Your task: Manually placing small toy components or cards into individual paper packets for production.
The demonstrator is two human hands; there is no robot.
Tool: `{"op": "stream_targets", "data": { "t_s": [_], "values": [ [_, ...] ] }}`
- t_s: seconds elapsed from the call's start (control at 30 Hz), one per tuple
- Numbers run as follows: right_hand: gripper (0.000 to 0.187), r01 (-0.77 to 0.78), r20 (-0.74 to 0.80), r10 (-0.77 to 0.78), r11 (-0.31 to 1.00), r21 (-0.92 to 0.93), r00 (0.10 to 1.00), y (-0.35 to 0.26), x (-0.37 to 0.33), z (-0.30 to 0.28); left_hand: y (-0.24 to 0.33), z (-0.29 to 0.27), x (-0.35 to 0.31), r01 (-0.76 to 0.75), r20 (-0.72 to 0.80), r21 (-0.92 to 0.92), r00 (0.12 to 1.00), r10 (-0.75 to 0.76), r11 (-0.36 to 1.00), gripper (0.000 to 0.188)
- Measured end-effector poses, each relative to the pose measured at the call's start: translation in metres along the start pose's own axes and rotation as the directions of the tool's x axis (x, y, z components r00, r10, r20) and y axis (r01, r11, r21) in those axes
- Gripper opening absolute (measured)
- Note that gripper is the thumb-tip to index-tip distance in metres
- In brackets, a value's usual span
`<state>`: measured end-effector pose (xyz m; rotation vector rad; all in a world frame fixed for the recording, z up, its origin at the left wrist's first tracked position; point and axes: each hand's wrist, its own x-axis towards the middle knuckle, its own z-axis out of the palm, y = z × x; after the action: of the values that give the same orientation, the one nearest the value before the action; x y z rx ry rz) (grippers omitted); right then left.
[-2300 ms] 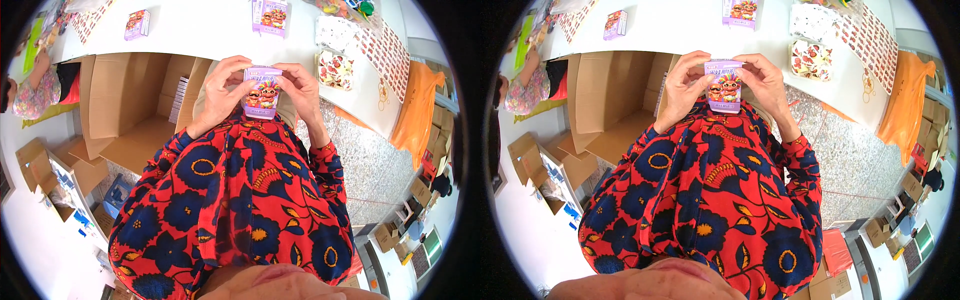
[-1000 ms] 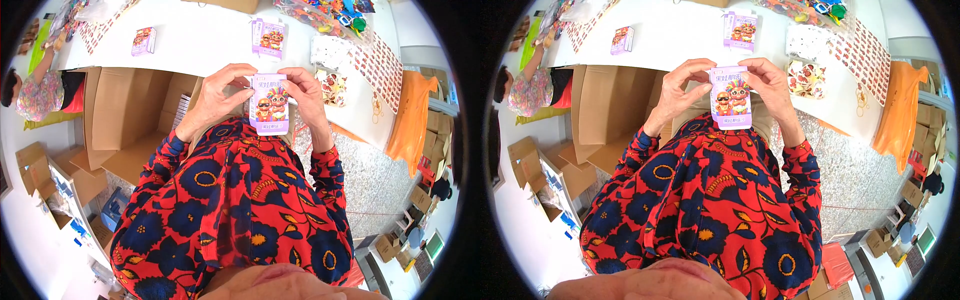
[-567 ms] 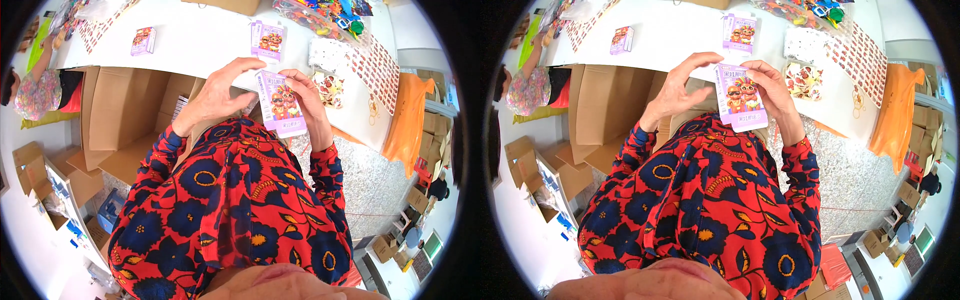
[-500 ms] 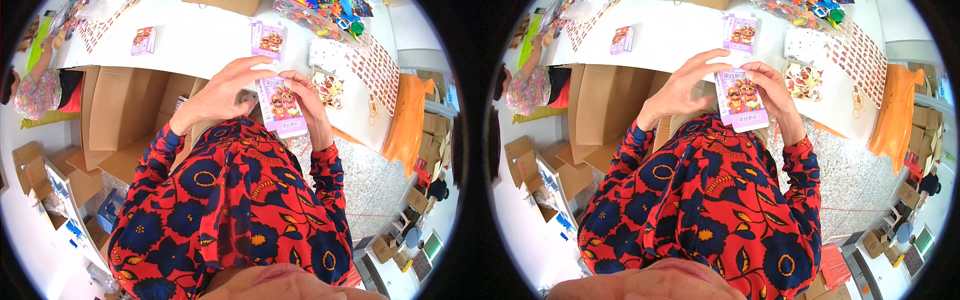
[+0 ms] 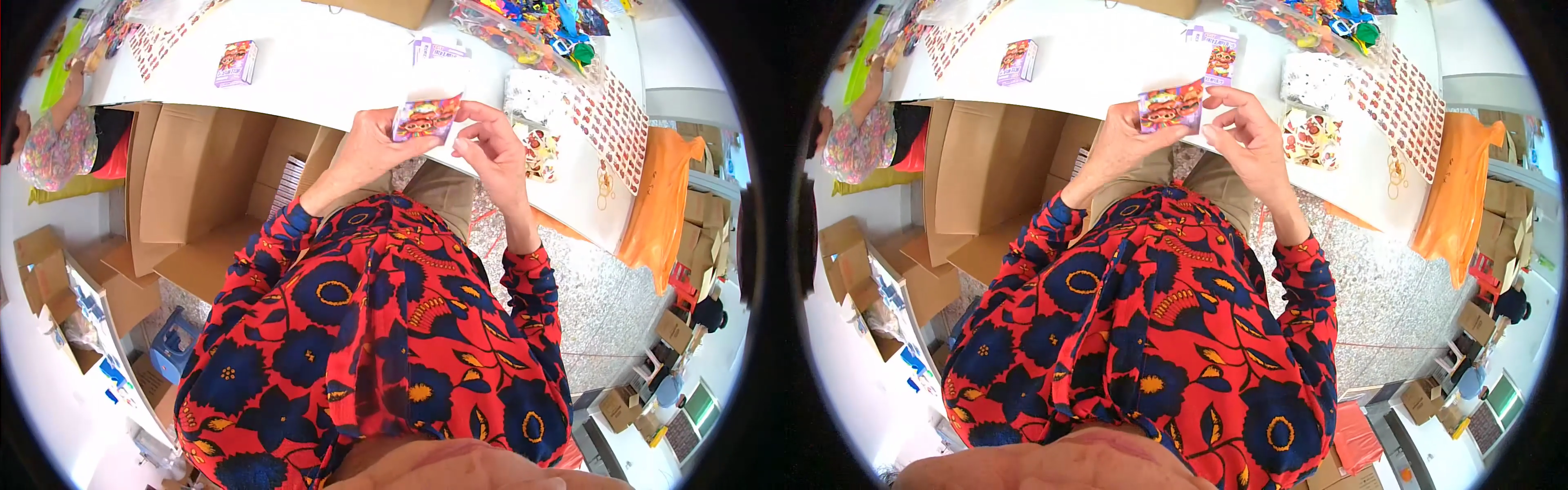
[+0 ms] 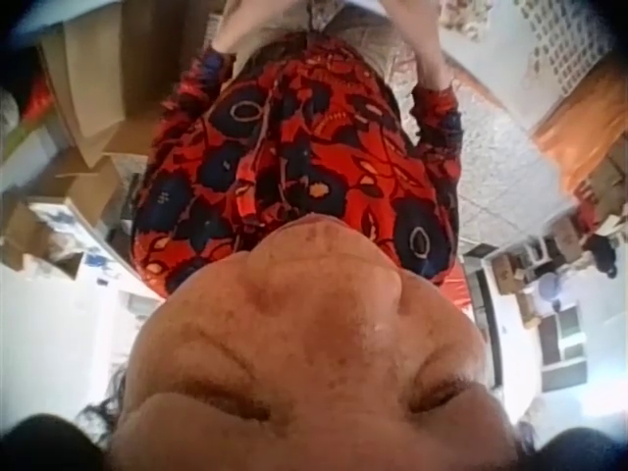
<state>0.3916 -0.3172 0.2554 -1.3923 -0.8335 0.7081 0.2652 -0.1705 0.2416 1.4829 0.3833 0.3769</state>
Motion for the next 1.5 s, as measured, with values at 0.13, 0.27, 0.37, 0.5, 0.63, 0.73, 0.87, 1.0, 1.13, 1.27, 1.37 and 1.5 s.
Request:
{"op": "stream_targets", "data": {
  "t_s": [0.13,0.27,0.37,0.5,0.63,0.73,0.87,1.0,1.13,1.27,1.37,1.5],
  "values": [
    [0.033,-0.014,-0.013,0.013,0.998,-0.064,1.0,0.0,0.003,0.009,-0.002,0.012,0.0,-0.04,-0.042,-0.239,0.999,0.03,0.97,0.029],
    [0.031,0.038,-0.033,-0.041,0.994,-0.101,0.999,0.004,0.003,0.015,-0.006,0.015,0.001,0.019,-0.03,-0.518,0.999,-0.04,0.855,0.034],
    [0.029,0.049,-0.038,-0.056,0.986,-0.159,0.998,-0.002,0.001,0.013,-0.001,0.012,0.001,0.095,0.032,-0.485,0.995,-0.091,0.869,0.033],
    [0.04,0.12,-0.106,-0.165,0.933,-0.338,0.981,-0.012,0.012,0.004,-0.004,0.013,-0.004,0.119,0.055,-0.277,0.993,-0.108,0.953,0.032],
    [0.049,0.061,-0.032,-0.061,0.998,-0.012,0.998,-0.011,0.011,0.006,-0.006,0.018,-0.005,0.135,0.091,-0.244,0.989,-0.116,0.96,0.029],
    [0.039,-0.019,0.041,0.015,0.995,0.096,0.999,-0.013,0.011,0.008,-0.009,0.012,-0.003,0.175,0.161,-0.322,0.979,-0.128,0.93,0.03],
    [0.034,0.022,-0.015,-0.021,1.0,0.01,1.0,-0.015,0.009,0.01,-0.005,0.009,0.003,0.109,0.228,-0.266,0.972,-0.047,0.958,0.036],
    [0.03,-0.012,0.049,0.009,0.998,0.059,0.999,-0.019,0.01,0.009,0.001,0.008,0.003,0.082,0.266,-0.248,0.964,-0.013,0.965,0.037],
    [0.027,-0.037,0.096,0.04,0.999,-0.039,0.995,-0.011,0.007,0.006,0.006,0.01,-0.003,0.063,0.234,-0.226,0.972,-0.009,0.972,0.037],
    [0.023,-0.007,0.034,0.007,1.0,-0.007,0.999,-0.011,0.013,0.013,-0.004,0.004,-0.005,0.144,0.213,-0.214,0.972,-0.097,0.966,0.033],
    [0.025,0.027,0.125,-0.024,0.999,-0.025,0.992,-0.015,0.022,0.01,-0.001,0.001,-0.004,0.125,0.193,-0.273,0.978,-0.074,0.954,0.032],
    [0.025,0.07,0.142,-0.092,0.986,0.152,0.986,-0.02,0.056,-0.013,-0.004,-0.006,0.003,0.12,0.15,-0.319,0.986,-0.075,0.94,0.032]
  ]
}}
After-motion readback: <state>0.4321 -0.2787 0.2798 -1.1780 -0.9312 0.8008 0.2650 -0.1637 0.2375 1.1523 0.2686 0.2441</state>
